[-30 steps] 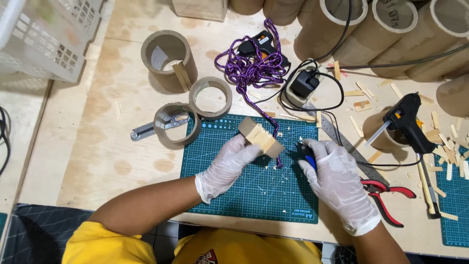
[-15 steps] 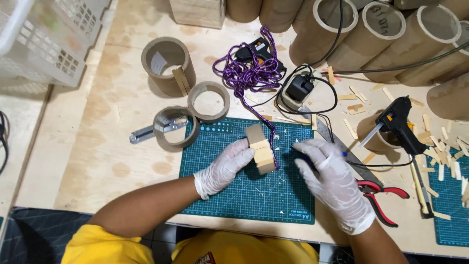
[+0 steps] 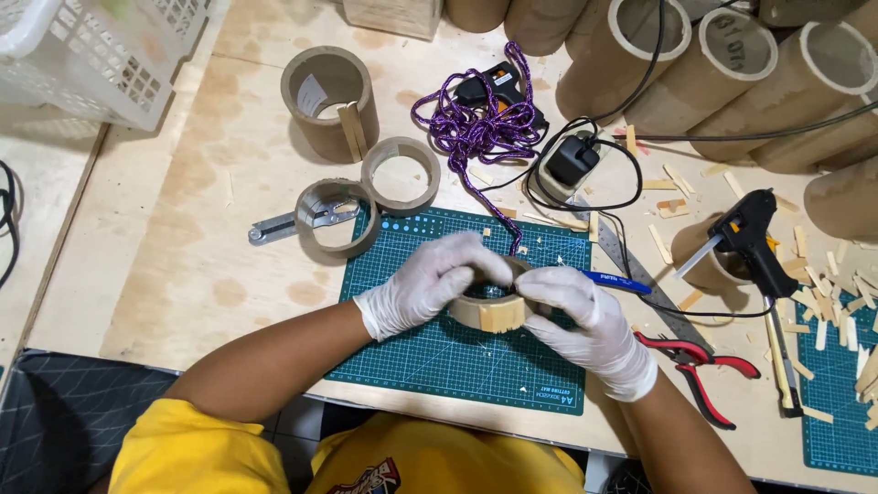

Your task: Trimming small wooden sticks with nippers and gluing them onto a circular frame.

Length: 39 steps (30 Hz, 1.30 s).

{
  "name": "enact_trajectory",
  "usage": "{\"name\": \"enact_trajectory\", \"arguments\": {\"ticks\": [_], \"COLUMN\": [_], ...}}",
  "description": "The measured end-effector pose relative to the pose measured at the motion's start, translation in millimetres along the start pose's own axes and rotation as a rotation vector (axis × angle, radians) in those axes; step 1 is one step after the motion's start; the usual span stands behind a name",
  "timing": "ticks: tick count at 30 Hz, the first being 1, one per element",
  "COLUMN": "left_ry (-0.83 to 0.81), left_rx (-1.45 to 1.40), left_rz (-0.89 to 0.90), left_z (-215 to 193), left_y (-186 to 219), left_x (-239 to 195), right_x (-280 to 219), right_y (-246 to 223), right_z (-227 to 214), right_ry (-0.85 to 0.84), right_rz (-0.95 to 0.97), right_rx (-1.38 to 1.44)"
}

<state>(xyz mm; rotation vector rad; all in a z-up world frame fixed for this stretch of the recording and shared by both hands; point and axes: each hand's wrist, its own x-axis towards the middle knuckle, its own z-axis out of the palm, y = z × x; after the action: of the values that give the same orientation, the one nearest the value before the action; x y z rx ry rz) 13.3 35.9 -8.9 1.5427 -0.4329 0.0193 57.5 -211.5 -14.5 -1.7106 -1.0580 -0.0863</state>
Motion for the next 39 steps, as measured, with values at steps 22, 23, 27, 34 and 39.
{"name": "enact_trajectory", "arguments": {"ticks": [22, 23, 27, 34, 39], "left_ry": [0.164, 0.164, 0.160, -0.042, -0.158], "left_rx": [0.226, 0.232, 0.239, 0.128, -0.096], "left_rz": [0.289, 0.290, 0.260, 0.027, -0.272], "left_z": [14, 14, 13, 17, 26], "left_y": [-11, -13, -15, -38, 16], "left_x": [-1, -1, 1, -14, -4], "right_x": [-6, -7, -6, 12, 23], "right_y": [13, 14, 15, 4, -17], "right_z": [-6, -5, -7, -14, -21], "right_ry": [-0.025, -0.036, -0.054, -0.115, -0.155], "right_rz": [0.062, 0.080, 0.090, -0.083, 0.021], "right_rx": [0.054, 0.058, 0.067, 0.011, -0.089]}}
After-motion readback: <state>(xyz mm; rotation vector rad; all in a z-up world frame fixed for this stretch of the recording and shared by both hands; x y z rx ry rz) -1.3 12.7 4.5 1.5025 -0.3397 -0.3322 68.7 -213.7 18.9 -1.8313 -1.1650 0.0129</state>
